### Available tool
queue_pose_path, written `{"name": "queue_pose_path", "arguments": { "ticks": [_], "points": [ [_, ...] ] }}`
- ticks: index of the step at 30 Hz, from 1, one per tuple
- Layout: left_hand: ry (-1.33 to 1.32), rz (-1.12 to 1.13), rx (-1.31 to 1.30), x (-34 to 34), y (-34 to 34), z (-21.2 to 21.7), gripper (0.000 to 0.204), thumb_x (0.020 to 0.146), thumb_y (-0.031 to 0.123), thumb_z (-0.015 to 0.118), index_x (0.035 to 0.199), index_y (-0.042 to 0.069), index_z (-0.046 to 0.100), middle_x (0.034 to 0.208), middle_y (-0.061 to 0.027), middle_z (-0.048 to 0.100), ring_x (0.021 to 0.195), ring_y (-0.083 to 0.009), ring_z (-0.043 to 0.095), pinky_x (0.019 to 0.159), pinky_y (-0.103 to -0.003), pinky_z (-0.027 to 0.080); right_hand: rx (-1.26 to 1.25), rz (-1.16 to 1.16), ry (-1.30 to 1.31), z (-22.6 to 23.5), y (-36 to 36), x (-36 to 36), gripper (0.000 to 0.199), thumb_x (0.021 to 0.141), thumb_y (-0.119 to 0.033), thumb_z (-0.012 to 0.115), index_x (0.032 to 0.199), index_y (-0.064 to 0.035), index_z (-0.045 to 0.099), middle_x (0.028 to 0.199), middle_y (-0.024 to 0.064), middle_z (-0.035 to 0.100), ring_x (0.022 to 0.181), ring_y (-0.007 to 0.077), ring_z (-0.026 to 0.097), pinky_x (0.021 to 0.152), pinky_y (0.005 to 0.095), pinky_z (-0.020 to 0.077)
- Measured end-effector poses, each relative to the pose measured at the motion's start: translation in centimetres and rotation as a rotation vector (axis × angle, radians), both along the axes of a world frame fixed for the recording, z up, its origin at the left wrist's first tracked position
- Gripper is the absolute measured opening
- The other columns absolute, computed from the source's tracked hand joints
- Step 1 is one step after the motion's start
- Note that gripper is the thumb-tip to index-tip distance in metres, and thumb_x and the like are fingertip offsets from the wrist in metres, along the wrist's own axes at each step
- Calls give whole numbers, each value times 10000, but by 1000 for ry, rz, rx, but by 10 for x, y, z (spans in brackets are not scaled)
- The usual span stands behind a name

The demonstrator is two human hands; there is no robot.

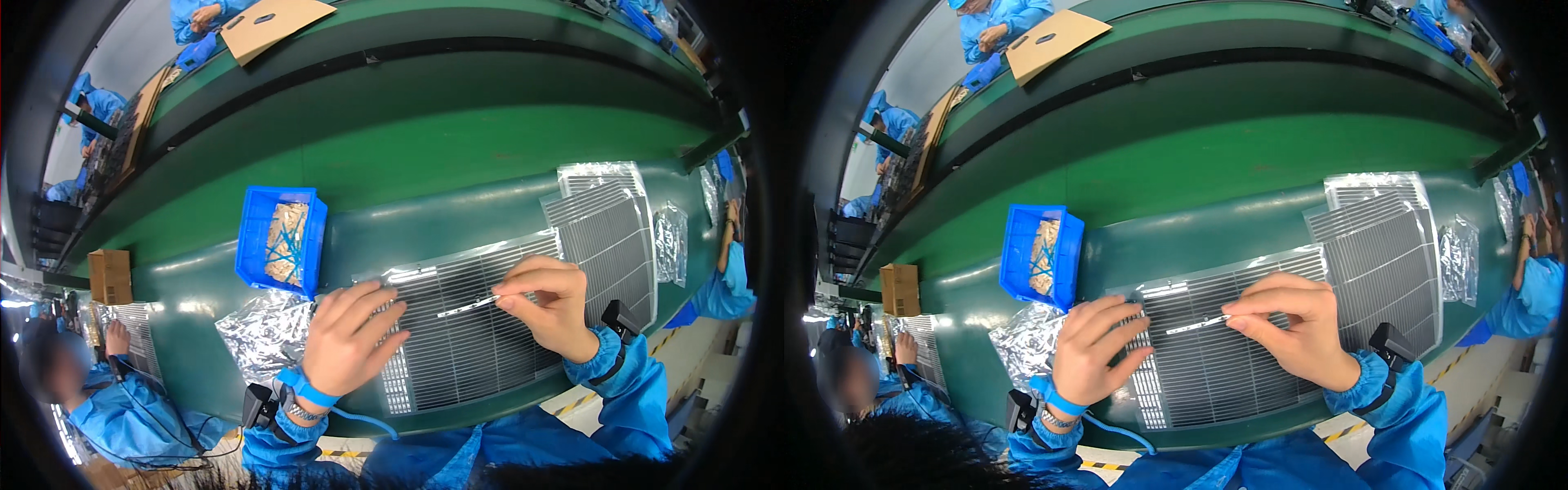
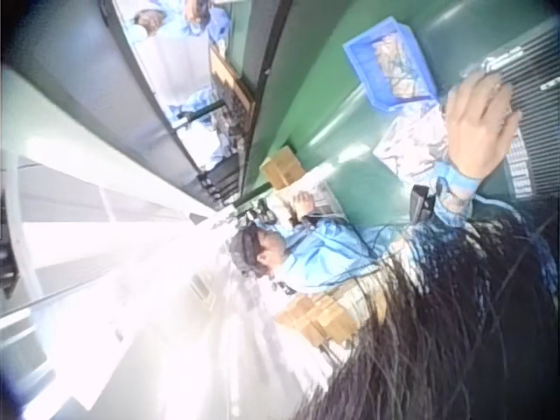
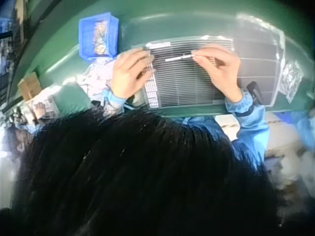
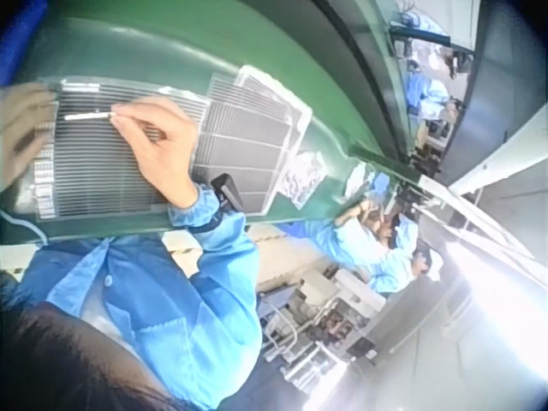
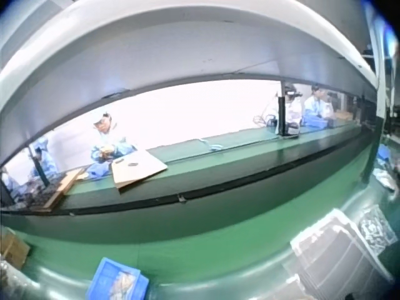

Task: Assemble small silver strips into a grid-like component on a production line.

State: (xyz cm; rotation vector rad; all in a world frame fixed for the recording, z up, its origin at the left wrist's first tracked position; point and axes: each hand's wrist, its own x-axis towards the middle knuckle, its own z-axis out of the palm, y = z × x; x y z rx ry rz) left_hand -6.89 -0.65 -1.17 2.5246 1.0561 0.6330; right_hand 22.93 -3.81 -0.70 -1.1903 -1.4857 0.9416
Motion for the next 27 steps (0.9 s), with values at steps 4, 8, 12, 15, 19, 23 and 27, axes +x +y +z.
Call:
{"name": "queue_pose_path", "arguments": {
  "ticks": [4,8,12,15,19,23,27],
  "points": [
    [63,-162,-59,9,3,-27,463,785,322,876,1183,108,773,1358,-117,685,1343,-342,597,1019,-494,524,-29,4,-66,0,3,1,162,838,-36,872,998,-40,846,925,105,790,784,154,726,710,272,572],
    [72,-192,-146,13,2,-32,487,778,359,870,1195,127,772,1403,-100,658,1352,-324,589,1012,-456,532,-75,-6,-75,-6,10,0,173,843,-44,873,1012,-38,843,955,116,796,788,144,724,709,263,572],
    [55,-167,-145,12,-2,-32,479,771,340,878,1187,127,773,1379,-86,669,1347,-308,598,1003,-451,539,-99,33,-55,-14,22,-11,178,846,-46,872,1021,-41,842,956,110,798,793,143,727,706,262,572],
    [19,-171,-154,8,0,-37,461,770,316,882,1171,117,774,1379,-92,667,1356,-305,595,986,-440,549,-115,70,-90,-19,30,-16,172,845,-51,873,1015,-57,847,955,97,801,802,143,735,697,261,569],
    [-103,-118,-60,5,2,-41,253,753,188,894,959,75,800,1088,-62,769,1157,-273,724,801,-375,594,-156,80,-148,-27,36,-23,174,833,-52,876,1004,-77,854,927,82,805,810,157,750,677,262,567],
    [-215,-22,-49,2,5,-36,195,712,107,894,873,67,790,942,-57,774,1031,-262,764,713,-356,595,-146,121,-159,-40,38,-29,183,819,-54,882,998,-79,855,912,84,807,803,170,754,647,265,568],
    [-242,-25,-61,2,9,-42,207,692,101,899,861,59,787,935,-58,769,980,-271,757,717,-360,598,-84,125,-151,-49,39,-34,190,805,-55,892,990,-60,851,888,87,797,794,189,752,633,272,573]
  ]
}}
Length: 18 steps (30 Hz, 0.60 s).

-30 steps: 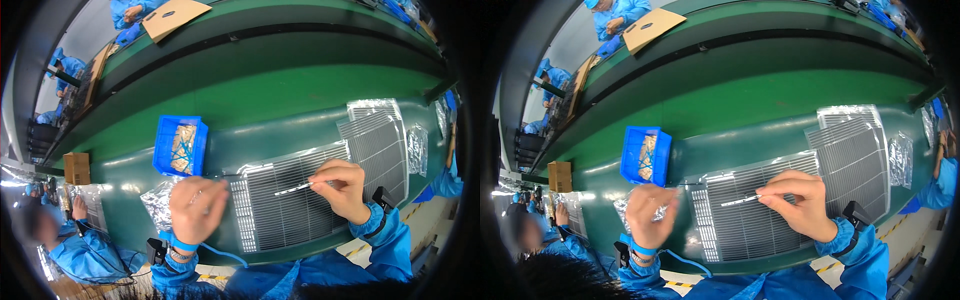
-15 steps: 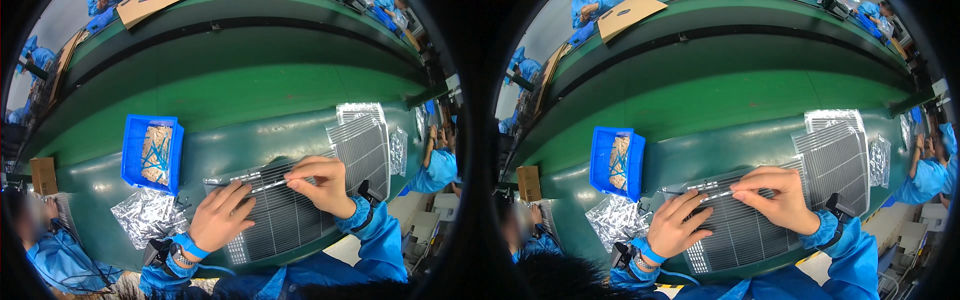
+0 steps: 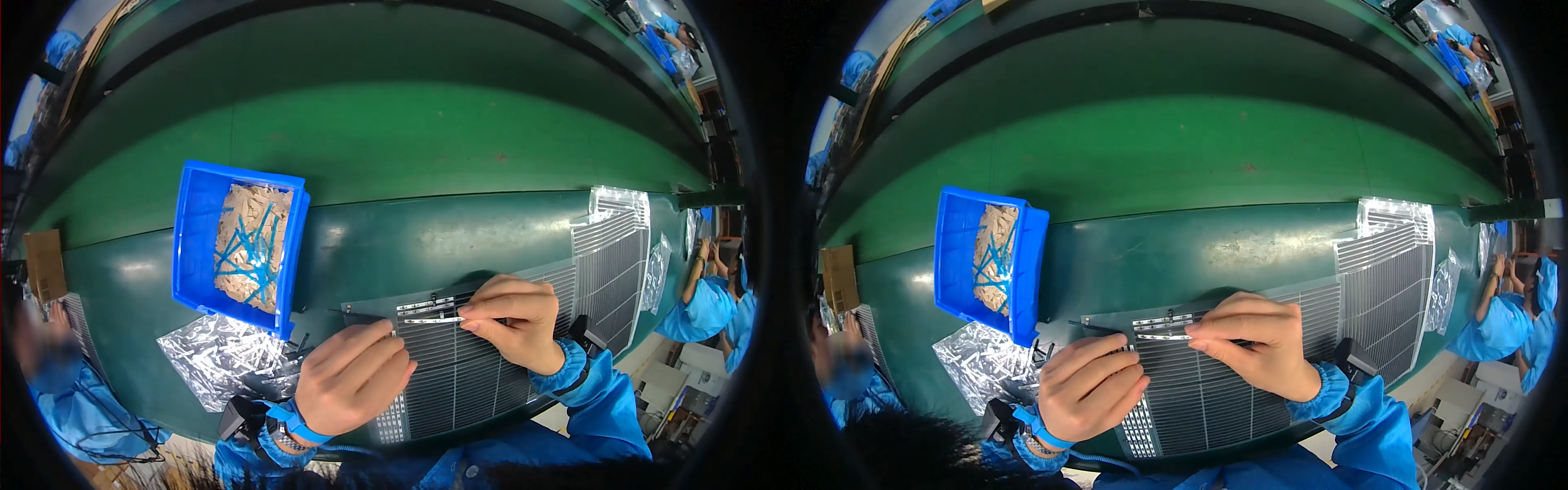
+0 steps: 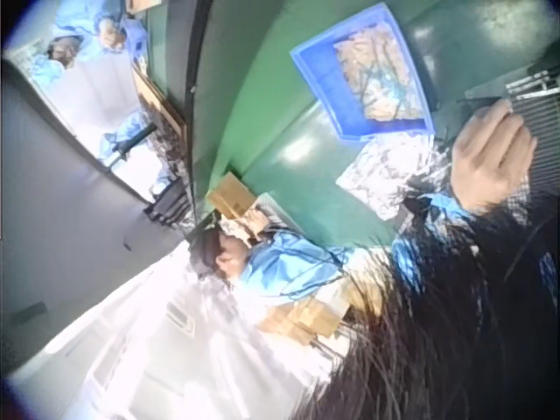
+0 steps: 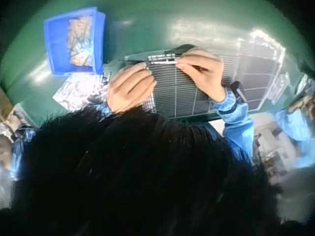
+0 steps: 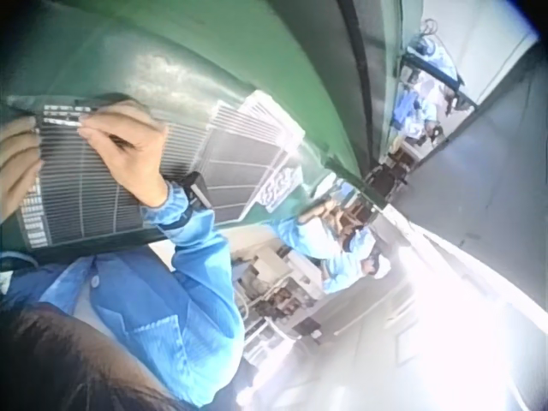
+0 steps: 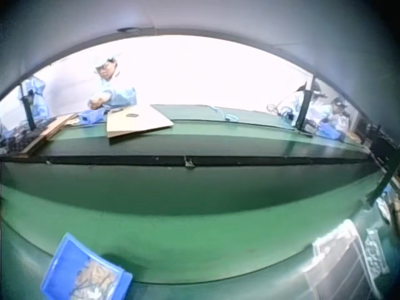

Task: Assemble small silver strips into a grid-like component on a production line.

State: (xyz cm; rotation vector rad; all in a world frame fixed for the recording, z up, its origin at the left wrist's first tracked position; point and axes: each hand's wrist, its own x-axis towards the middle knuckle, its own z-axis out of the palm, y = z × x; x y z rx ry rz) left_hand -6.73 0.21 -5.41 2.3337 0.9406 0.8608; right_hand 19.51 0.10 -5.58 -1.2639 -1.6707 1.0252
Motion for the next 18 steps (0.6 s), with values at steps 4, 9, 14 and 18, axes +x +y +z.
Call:
{"name": "queue_pose_path", "arguments": {
  "ticks": [4,9,14,18],
  "points": [
    [-39,158,0,1,-2,0,282,674,145,919,918,60,807,911,-50,741,877,-268,687,732,-369,577,62,36,52,-5,0,2,214,781,-82,910,985,-54,852,875,74,794,769,188,739,639,288,568],
    [17,192,36,5,-1,0,376,635,216,938,970,83,831,929,-11,687,864,-242,597,727,-369,481,102,73,88,-7,-3,-1,200,774,-99,912,961,-58,855,877,63,801,764,183,726,653,298,559],
    [-28,173,115,5,-2,-6,344,659,167,914,988,117,828,959,8,692,855,-211,608,662,-346,452,127,89,111,-9,-6,-2,188,778,-105,908,954,-61,856,894,61,808,770,180,721,664,303,557],
    [-39,205,115,7,-3,-4,346,617,128,928,949,108,832,923,-2,690,852,-228,597,715,-368,459,132,88,74,-5,-6,-4,194,773,-95,913,955,-60,854,867,57,793,764,184,715,642,304,552]
  ]
}}
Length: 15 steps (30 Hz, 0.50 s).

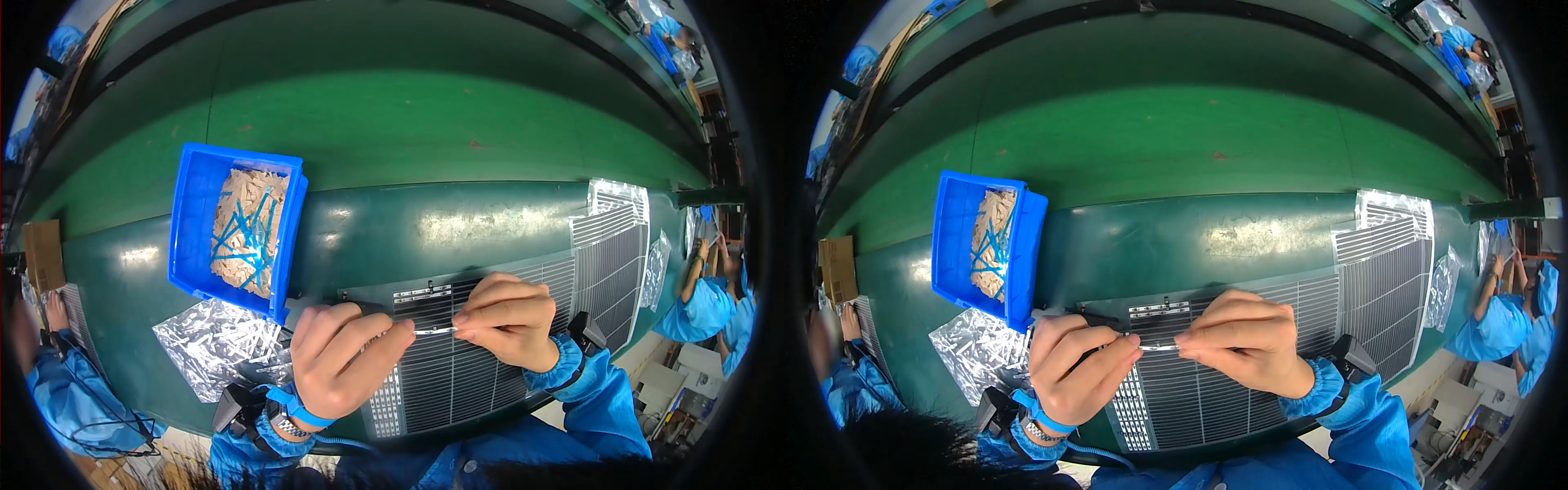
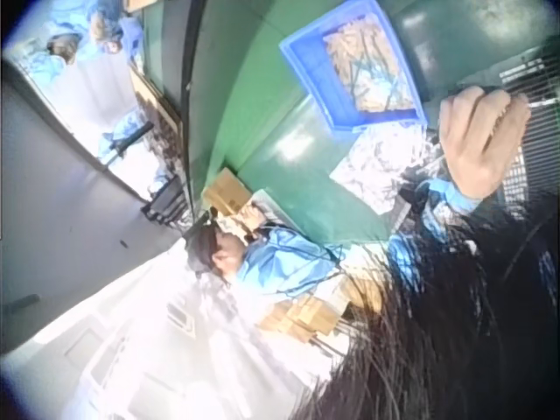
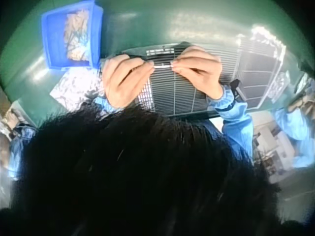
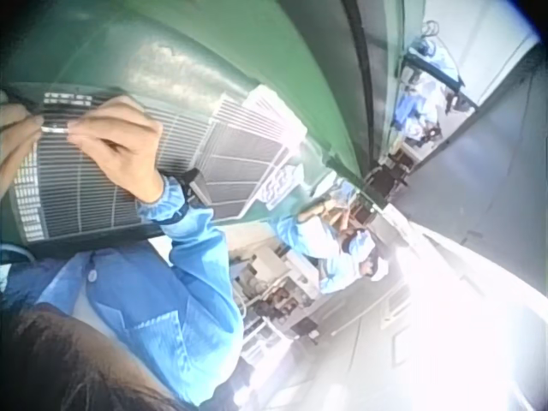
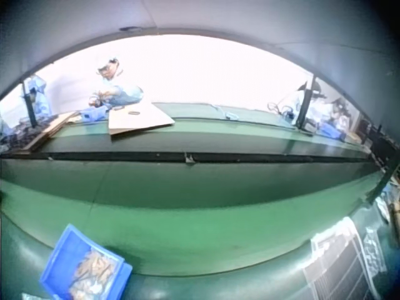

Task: Assemble small silver strips into a grid-like component on a production line.

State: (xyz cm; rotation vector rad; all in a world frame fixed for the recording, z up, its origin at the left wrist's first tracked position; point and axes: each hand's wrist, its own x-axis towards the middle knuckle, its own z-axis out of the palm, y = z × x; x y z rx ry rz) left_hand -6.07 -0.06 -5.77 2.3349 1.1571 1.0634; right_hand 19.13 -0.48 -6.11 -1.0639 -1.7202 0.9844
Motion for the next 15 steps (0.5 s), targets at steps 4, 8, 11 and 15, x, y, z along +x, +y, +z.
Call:
{"name": "queue_pose_path", "arguments": {
  "ticks": [4,8,11,15],
  "points": [
    [8,18,-12,1,0,1,328,624,99,921,940,103,832,930,-7,698,864,-237,606,731,-370,471,93,-32,-153,3,2,0,206,760,-85,923,950,-59,848,842,57,768,759,188,708,626,305,554],
    [27,32,-31,0,-1,0,305,636,89,918,928,97,832,927,-12,704,880,-247,614,749,-382,488,146,-36,-209,6,3,-3,218,750,-81,925,952,-62,846,855,57,767,752,193,704,631,307,560],
    [46,32,-47,0,-1,0,300,637,84,918,925,93,833,925,-15,706,891,-251,615,758,-387,495,163,-35,-230,6,3,-4,234,740,-82,927,959,-63,846,853,51,766,746,194,699,633,307,561],
    [44,29,-41,1,0,-1,299,637,79,918,923,91,834,924,-17,707,898,-250,614,755,-385,496,215,-22,-254,3,2,-2,262,727,-100,935,974,-75,849,872,36,762,757,192,687,634,306,558]
  ]
}}
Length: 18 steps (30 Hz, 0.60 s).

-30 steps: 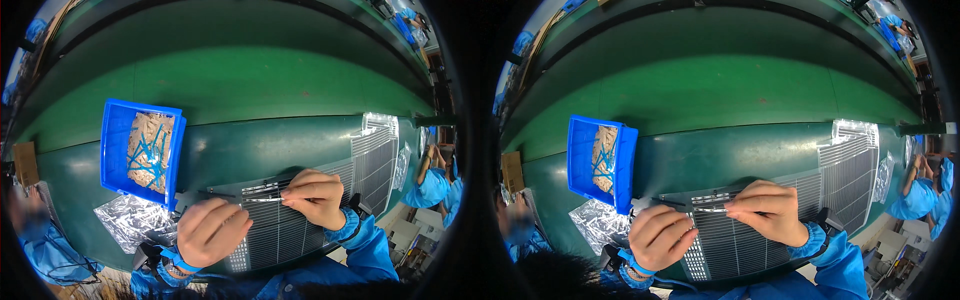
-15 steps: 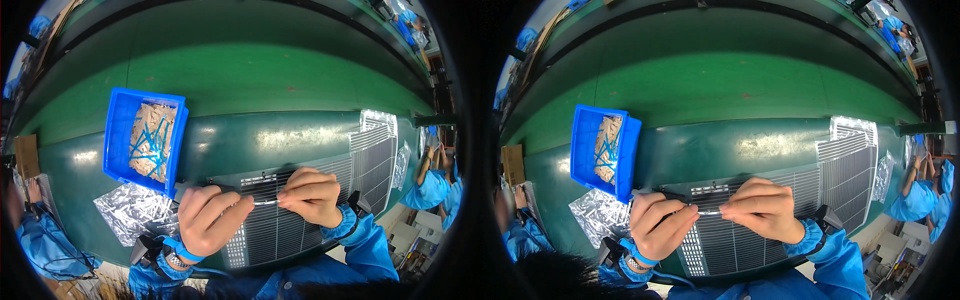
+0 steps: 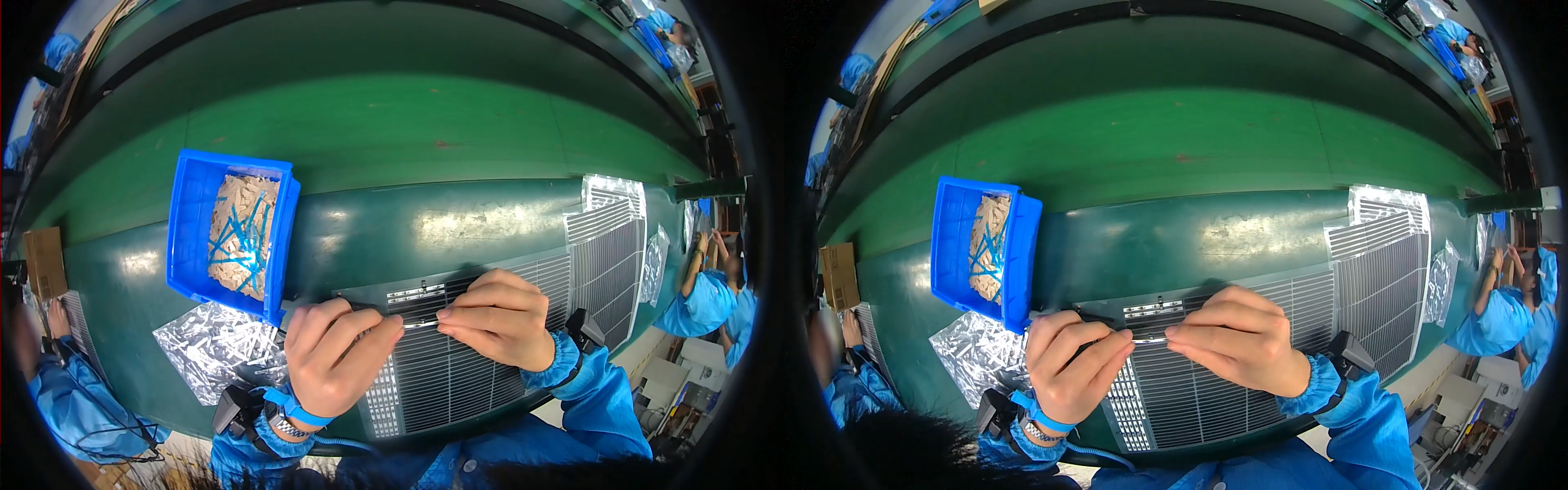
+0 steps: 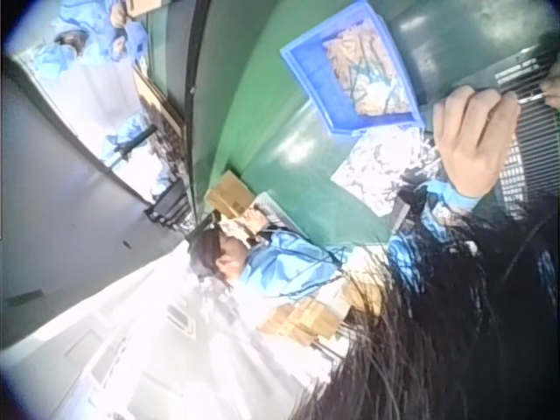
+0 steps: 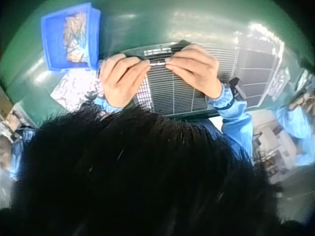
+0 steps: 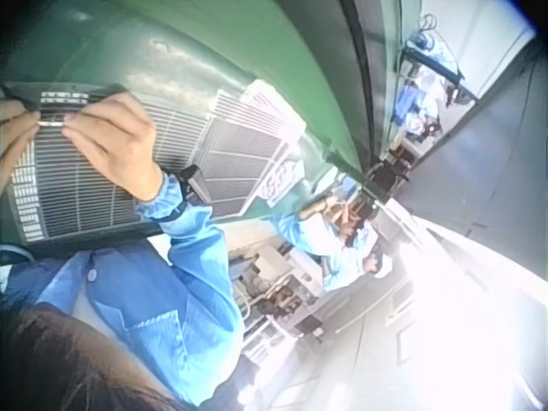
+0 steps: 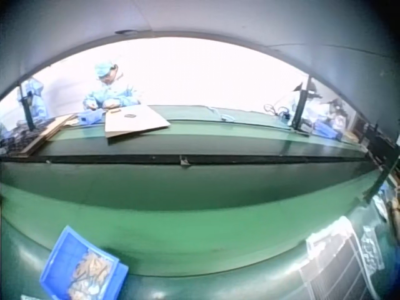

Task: Assemble small silver strips into a grid-like component on a production line.

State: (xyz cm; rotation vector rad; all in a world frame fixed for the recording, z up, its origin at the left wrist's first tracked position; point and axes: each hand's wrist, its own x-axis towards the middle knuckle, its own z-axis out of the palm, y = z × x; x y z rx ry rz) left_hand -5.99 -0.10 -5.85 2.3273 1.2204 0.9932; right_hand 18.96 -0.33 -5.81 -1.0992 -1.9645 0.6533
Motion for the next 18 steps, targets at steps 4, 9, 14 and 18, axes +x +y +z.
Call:
{"name": "queue_pose_path", "arguments": {
  "ticks": [4,9,14,18],
  "points": [
    [15,3,-12,-1,-1,2,297,638,78,919,923,88,835,924,-18,710,897,-249,614,755,-383,500,33,-14,-65,-1,-3,0,279,696,-163,953,953,-102,861,873,36,767,765,185,676,643,306,538],
    [10,44,-20,-2,1,5,305,639,92,922,931,87,834,940,-23,718,893,-251,613,763,-378,508,10,-46,-63,-3,-3,4,292,692,-161,953,963,-107,859,892,23,761,779,189,670,677,312,530],
    [7,-17,-48,-10,-3,6,297,647,102,881,937,90,820,974,5,740,923,-228,632,723,-348,478,3,-111,-111,-4,1,6,304,688,-166,954,976,-139,861,918,-15,751,853,205,640,729,334,525],
    [108,-79,-25,-11,0,3,286,643,97,825,929,98,819,1025,12,763,984,-231,644,718,-350,479,-78,-128,-118,-7,2,10,308,685,-179,959,978,-157,866,920,-31,746,879,218,603,751,340,511]
  ]
}}
